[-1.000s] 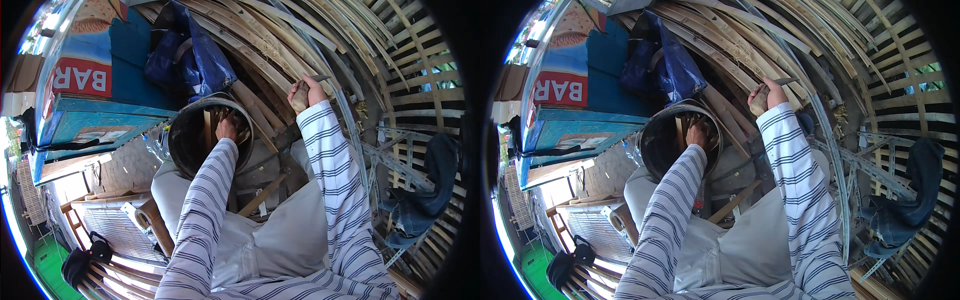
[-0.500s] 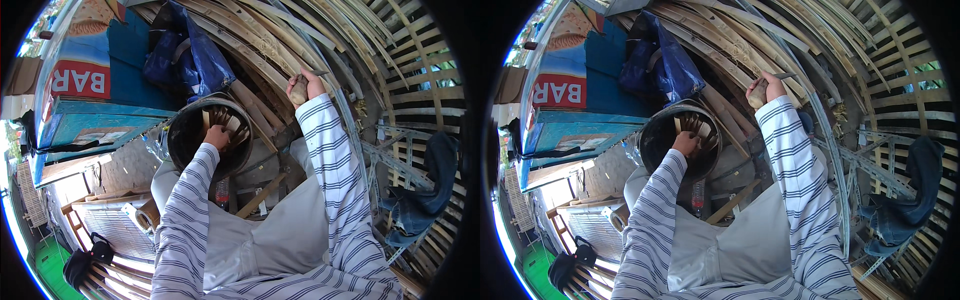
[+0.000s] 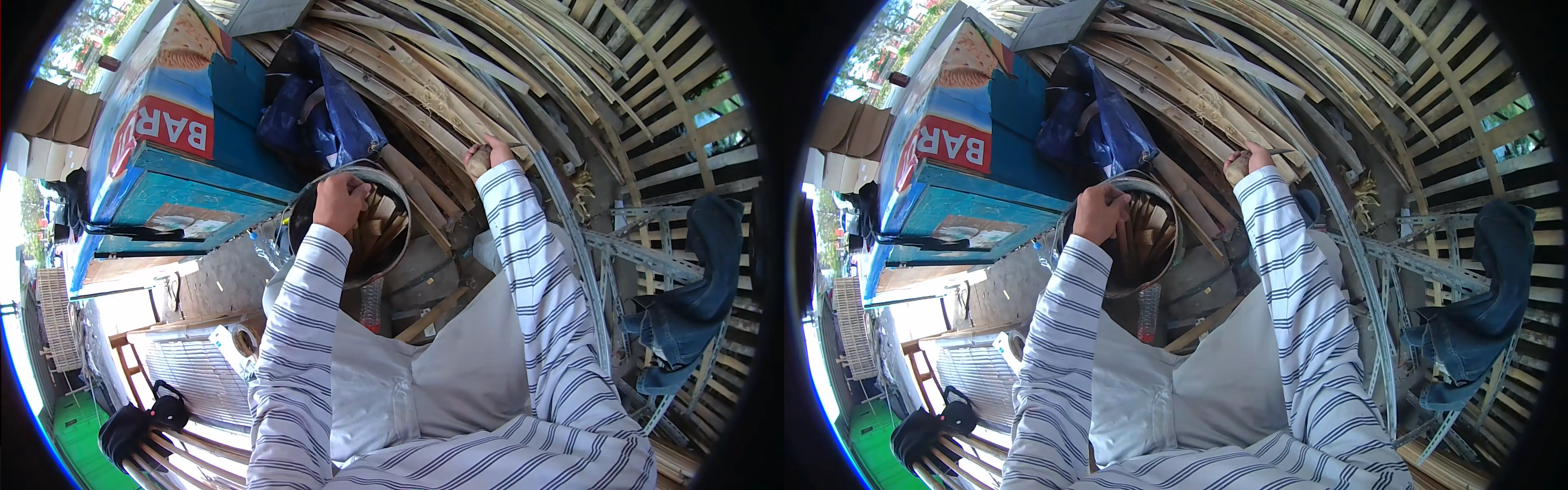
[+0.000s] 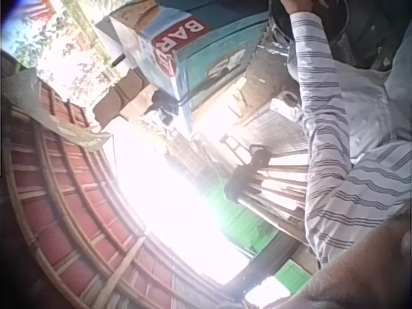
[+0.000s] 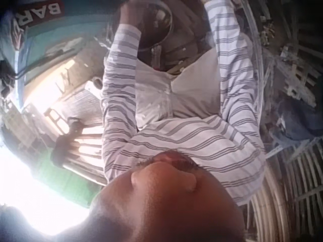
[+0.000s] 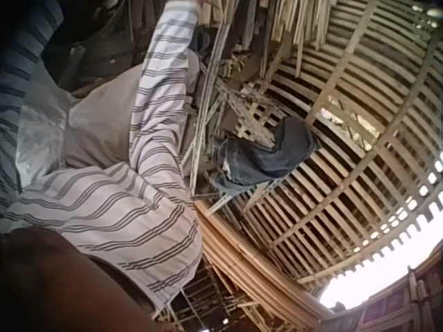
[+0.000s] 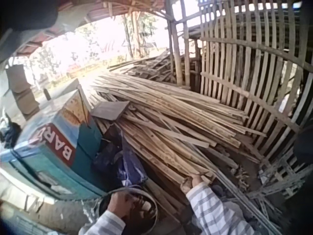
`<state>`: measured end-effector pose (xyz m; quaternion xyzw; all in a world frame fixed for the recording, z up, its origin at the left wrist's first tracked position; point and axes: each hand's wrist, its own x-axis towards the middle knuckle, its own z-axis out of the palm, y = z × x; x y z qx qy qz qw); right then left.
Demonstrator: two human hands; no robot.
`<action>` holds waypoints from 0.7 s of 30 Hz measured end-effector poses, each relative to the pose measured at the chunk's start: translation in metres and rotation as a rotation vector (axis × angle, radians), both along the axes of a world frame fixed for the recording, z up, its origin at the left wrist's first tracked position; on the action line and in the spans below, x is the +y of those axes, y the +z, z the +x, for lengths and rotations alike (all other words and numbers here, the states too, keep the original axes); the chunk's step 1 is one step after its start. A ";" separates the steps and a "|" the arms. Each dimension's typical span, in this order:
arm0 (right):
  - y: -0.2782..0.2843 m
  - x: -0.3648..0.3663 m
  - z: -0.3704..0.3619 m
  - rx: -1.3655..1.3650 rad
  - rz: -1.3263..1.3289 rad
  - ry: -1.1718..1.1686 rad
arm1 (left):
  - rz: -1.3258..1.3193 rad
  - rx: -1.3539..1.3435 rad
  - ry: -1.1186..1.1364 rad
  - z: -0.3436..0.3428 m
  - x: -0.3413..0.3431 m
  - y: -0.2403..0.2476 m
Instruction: The person is shaving and smoothing bamboo strips with a knife.
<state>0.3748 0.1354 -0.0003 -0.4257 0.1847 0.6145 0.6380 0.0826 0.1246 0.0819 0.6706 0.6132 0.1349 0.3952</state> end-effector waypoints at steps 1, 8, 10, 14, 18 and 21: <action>0.004 -0.004 0.002 0.040 -0.005 -0.023 | 0.010 0.019 0.073 -0.005 -0.015 -0.004; 0.008 -0.018 0.006 -0.116 0.116 0.156 | 0.056 0.186 0.312 -0.032 -0.127 -0.019; 0.007 -0.024 -0.002 -0.219 0.087 0.233 | -0.005 -0.073 0.222 -0.041 -0.137 -0.046; 0.053 -0.059 -0.033 -0.636 0.111 0.245 | -0.201 -0.763 0.519 -0.013 -0.157 -0.023; 0.110 -0.103 -0.019 -1.087 0.282 0.049 | -0.331 -0.504 0.517 -0.023 -0.152 -0.030; 0.118 -0.158 0.000 -1.561 0.177 -0.095 | -0.242 -0.613 0.759 -0.050 -0.144 -0.048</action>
